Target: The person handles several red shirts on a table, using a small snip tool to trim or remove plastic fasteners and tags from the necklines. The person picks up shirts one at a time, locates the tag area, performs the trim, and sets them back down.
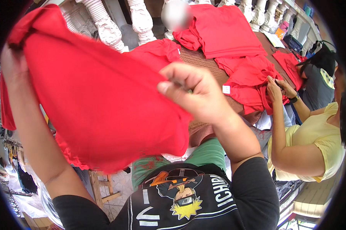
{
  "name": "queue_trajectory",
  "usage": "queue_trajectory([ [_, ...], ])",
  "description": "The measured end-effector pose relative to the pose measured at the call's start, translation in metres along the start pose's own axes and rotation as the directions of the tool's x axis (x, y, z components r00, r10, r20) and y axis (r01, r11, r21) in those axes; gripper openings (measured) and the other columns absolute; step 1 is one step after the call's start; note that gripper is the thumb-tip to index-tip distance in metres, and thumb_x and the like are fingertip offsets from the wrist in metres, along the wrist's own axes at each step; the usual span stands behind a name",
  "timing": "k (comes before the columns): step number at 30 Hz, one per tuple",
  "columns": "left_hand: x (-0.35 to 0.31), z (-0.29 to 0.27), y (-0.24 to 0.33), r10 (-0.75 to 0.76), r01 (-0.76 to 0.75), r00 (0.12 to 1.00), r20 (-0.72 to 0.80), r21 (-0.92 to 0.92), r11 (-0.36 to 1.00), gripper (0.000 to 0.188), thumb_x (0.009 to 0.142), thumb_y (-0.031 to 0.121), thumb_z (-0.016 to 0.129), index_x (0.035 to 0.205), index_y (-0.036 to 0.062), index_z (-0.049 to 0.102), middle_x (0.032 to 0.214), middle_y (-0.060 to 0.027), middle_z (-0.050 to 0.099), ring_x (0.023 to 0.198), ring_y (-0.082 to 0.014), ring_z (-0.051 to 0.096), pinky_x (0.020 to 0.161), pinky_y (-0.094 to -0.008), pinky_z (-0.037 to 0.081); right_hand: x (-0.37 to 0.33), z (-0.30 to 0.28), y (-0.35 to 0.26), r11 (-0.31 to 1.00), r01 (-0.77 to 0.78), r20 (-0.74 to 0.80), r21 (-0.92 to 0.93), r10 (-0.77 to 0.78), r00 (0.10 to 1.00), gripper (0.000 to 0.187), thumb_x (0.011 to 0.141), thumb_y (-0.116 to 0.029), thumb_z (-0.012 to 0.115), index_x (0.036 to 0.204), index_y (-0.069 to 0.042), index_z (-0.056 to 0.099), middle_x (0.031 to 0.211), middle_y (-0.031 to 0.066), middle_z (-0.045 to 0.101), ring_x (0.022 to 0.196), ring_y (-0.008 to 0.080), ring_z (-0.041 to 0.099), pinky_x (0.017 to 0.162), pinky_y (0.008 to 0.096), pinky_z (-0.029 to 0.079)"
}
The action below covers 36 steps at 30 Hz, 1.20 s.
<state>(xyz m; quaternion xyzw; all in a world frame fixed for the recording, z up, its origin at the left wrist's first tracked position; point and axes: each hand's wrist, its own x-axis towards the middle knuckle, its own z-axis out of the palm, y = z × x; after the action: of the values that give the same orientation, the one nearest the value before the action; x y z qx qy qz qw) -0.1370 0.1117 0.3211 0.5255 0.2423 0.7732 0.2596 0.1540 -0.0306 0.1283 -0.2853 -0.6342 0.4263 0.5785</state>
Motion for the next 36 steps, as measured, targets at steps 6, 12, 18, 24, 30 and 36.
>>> queue_trajectory([
  [6, 0.008, 0.057, -0.153, -0.112, 0.126, 0.918, 0.379, -0.011, 0.992, 0.035, 0.096, 0.031, 0.054, 0.115, 0.0019, 0.062, 0.117, -0.0109, 0.063, 0.110, -0.0216, 0.058, 0.099, -0.0344, 0.042, -0.009, -0.026, 0.053, 0.981, -0.196, -0.244, 0.001, 0.191, 0.951, 0.012, 0.089, -0.012, 0.068, 0.093, -0.002, 0.064, 0.081, -0.0068, 0.060, 0.076, 0.0016, 0.051, 0.070, 0.0206, 0.045],
  [12, -0.109, 0.116, -0.255, -0.465, 0.005, 0.579, 0.669, 0.568, 0.823, 0.048, 0.097, 0.037, 0.051, 0.131, 0.0028, 0.055, 0.130, -0.0159, 0.058, 0.124, -0.0240, 0.051, 0.106, -0.0337, 0.037, -0.038, -0.118, 0.109, 0.865, -0.370, -0.563, -0.338, 0.128, 0.816, 0.023, 0.093, -0.018, 0.062, 0.112, -0.004, 0.064, 0.094, 0.0008, 0.068, 0.083, 0.0058, 0.058, 0.071, 0.0201, 0.047],
  [18, -0.271, 0.042, -0.234, -0.239, -0.222, 0.429, 0.871, 0.358, 0.907, 0.033, 0.085, 0.027, 0.069, 0.111, 0.0074, 0.066, 0.116, -0.0145, 0.064, 0.113, -0.0300, 0.058, 0.101, -0.0393, 0.043, -0.082, -0.170, 0.086, 0.881, -0.418, -0.708, -0.221, 0.150, 0.690, 0.025, 0.093, -0.019, 0.061, 0.111, -0.001, 0.064, 0.084, 0.0002, 0.070, 0.048, -0.0033, 0.031, 0.042, 0.0164, 0.022],
  [24, -0.376, 0.009, -0.190, -0.426, -0.236, 0.317, 0.847, 0.505, 0.830, 0.032, 0.076, 0.020, 0.077, 0.105, 0.0105, 0.067, 0.111, -0.0110, 0.059, 0.107, -0.0297, 0.054, 0.093, -0.0394, 0.045, -0.092, -0.168, 0.089, 0.843, -0.460, -0.707, -0.279, 0.144, 0.692, 0.023, 0.094, -0.016, 0.060, 0.112, -0.002, 0.065, 0.080, -0.0015, 0.068, 0.050, -0.0035, 0.036, 0.044, 0.0161, 0.024],
  [30, -0.386, 0.001, -0.204, -0.470, -0.063, 0.426, 0.773, 0.544, 0.837, 0.019, 0.079, 0.009, 0.073, 0.097, 0.0061, 0.068, 0.099, -0.0099, 0.064, 0.093, -0.0257, 0.061, 0.083, -0.0335, 0.049, -0.091, -0.158, 0.095, 0.836, -0.457, -0.626, -0.304, 0.186, 0.757, 0.022, 0.094, -0.014, 0.059, 0.109, 0.000, 0.065, 0.084, 0.0018, 0.068, 0.079, 0.0048, 0.057, 0.075, 0.0192, 0.043],
  [36, -0.333, -0.005, -0.193, -0.571, 0.477, 0.785, 0.242, 0.351, 0.806, 0.011, 0.092, 0.011, 0.065, 0.100, 0.0032, 0.066, 0.093, 0.0020, 0.063, 0.086, -0.0048, 0.055, 0.077, -0.0212, 0.047, -0.085, -0.145, 0.089, 0.782, -0.533, -0.641, -0.322, 0.235, 0.731, 0.022, 0.093, -0.015, 0.061, 0.110, -0.001, 0.065, 0.085, 0.0013, 0.068, 0.076, 0.0046, 0.056, 0.071, 0.0194, 0.044],
])
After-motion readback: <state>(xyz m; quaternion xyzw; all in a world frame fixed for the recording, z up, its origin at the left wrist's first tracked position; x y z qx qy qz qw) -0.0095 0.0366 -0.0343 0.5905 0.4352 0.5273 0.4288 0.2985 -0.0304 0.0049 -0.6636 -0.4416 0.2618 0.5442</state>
